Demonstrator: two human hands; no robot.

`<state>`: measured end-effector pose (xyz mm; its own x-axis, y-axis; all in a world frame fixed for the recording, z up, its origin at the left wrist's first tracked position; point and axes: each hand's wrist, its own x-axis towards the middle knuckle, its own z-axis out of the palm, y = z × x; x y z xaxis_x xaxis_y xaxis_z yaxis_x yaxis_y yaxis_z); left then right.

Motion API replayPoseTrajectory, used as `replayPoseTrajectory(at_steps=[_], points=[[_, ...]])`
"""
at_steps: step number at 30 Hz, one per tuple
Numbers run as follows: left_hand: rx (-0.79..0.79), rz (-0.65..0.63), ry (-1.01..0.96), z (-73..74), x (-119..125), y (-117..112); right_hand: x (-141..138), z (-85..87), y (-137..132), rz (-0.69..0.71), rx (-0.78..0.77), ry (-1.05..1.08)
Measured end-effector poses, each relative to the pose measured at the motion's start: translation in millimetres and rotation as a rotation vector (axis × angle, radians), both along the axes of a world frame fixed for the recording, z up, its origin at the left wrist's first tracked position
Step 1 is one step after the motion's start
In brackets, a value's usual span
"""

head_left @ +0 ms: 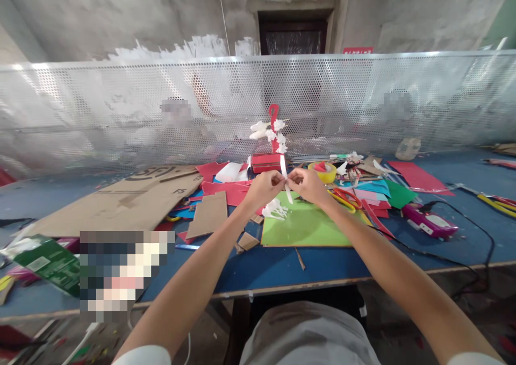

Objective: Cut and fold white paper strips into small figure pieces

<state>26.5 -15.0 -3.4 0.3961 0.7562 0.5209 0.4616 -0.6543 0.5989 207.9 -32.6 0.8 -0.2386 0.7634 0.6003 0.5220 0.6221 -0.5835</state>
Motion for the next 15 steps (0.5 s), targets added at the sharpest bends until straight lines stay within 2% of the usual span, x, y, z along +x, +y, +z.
replayPoseTrajectory(at_steps=[7,15], points=[[-0.08,-0.062,-0.09,3.1,0.9,1.4,1.5,0.0,0.5,0.06,-0.017,0.048],[-0.183,-0.132,-0.189,6.8,2.4,0.0,1.8,-1.4,5.0,0.134,-0.18,0.204]])
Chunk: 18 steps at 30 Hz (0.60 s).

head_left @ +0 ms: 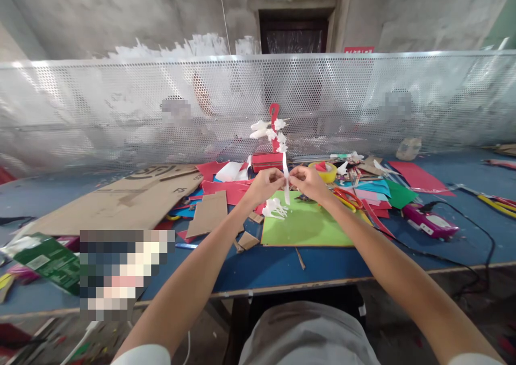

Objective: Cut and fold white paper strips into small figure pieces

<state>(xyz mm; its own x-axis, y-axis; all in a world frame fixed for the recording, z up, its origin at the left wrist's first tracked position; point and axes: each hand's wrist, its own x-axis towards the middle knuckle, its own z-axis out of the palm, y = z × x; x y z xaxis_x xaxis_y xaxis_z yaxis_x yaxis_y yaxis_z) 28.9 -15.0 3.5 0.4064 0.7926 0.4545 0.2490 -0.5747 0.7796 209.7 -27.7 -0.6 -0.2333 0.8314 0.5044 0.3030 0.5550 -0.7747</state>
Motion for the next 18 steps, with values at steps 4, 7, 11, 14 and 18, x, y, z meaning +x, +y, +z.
replayPoseTrajectory(at_steps=[4,7,11,14,18], points=[[-0.043,-0.05,-0.039,1.1,-0.4,0.4,-2.2,4.2,-4.9,0.006,-0.074,0.043],[-0.054,-0.058,-0.044,1.8,-0.9,0.3,-2.6,5.8,-6.7,0.024,-0.108,0.053],[-0.007,-0.057,-0.017,3.1,-1.2,-1.5,-1.8,4.9,-6.4,0.046,-0.093,0.031],[0.041,-0.045,0.021,3.3,-1.3,-2.3,-0.9,3.1,-4.7,0.049,-0.035,0.001],[0.026,-0.057,-0.004,3.0,0.0,-2.9,0.7,0.3,-0.5,0.006,0.015,-0.02]])
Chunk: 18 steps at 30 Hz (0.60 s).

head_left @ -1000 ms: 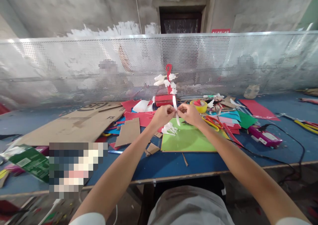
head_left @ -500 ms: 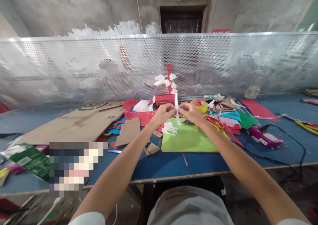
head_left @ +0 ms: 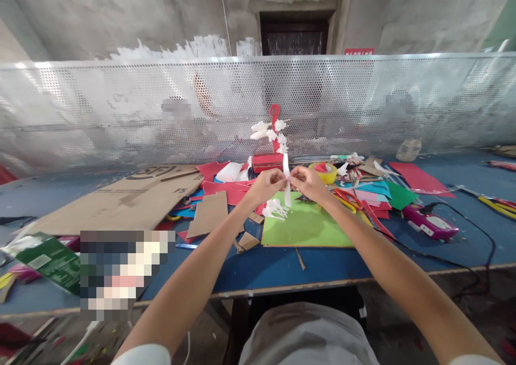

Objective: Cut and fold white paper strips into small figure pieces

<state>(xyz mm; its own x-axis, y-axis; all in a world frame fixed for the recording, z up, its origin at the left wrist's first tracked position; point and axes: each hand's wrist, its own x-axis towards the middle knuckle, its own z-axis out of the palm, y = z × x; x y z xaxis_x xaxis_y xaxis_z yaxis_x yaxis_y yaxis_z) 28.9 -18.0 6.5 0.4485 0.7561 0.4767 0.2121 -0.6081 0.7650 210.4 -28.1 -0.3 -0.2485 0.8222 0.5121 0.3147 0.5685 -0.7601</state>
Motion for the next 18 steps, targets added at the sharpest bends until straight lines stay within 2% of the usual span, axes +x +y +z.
replayPoseTrajectory(at_steps=[6,18], points=[[-0.095,-0.001,-0.086,3.4,1.5,-2.9,2.3,-3.7,7.1,-0.045,-0.002,0.079],[-0.099,-0.005,-0.096,1.4,1.8,-2.0,1.4,-1.0,4.4,0.011,-0.065,0.072]])
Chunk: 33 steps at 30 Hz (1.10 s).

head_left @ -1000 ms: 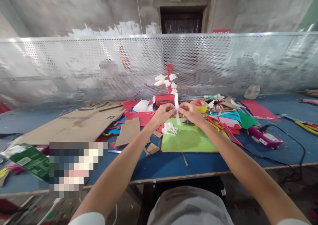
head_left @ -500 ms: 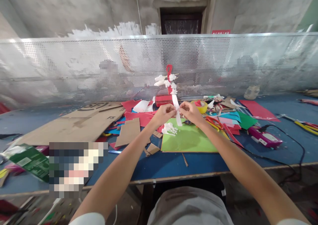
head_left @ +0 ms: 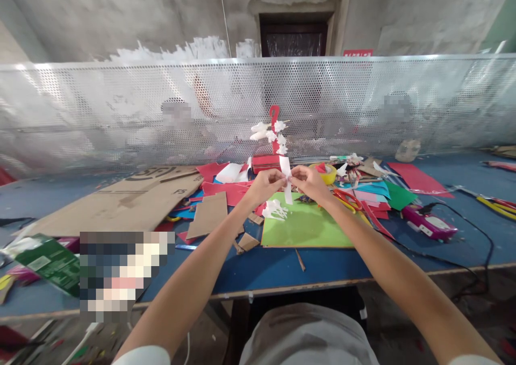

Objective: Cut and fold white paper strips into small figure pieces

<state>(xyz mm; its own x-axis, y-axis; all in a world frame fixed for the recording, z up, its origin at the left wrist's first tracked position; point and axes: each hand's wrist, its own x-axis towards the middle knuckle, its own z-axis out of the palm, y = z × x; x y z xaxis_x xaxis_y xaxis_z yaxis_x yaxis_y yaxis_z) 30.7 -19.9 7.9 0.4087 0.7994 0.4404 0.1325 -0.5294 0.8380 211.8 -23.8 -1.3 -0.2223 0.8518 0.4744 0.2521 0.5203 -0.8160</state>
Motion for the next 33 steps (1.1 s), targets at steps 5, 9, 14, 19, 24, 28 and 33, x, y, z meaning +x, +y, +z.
replayPoseTrajectory(at_steps=[5,9,14,19,24,28,33], points=[[-0.009,0.02,0.005,2.5,0.1,-2.2,0.4,0.1,0.5,-0.015,-0.005,0.003],[-0.016,0.023,-0.003,2.1,0.7,-1.7,0.7,0.2,0.2,-0.015,-0.007,0.019],[-0.027,0.006,-0.025,1.4,0.8,-1.2,0.9,1.4,-2.2,-0.004,-0.04,0.059],[-0.025,-0.002,-0.026,1.4,-0.2,-1.5,-0.2,2.1,-3.0,0.003,-0.054,0.097],[-0.015,-0.002,-0.029,1.2,-0.4,-1.0,-0.3,1.8,-2.6,0.011,-0.059,0.103],[-0.01,-0.012,-0.019,1.1,-1.0,-0.1,-0.1,0.5,-0.6,0.014,-0.058,0.095],[0.036,-0.028,0.008,0.5,-3.2,0.7,0.2,-1.0,2.0,-0.001,-0.048,0.093]])
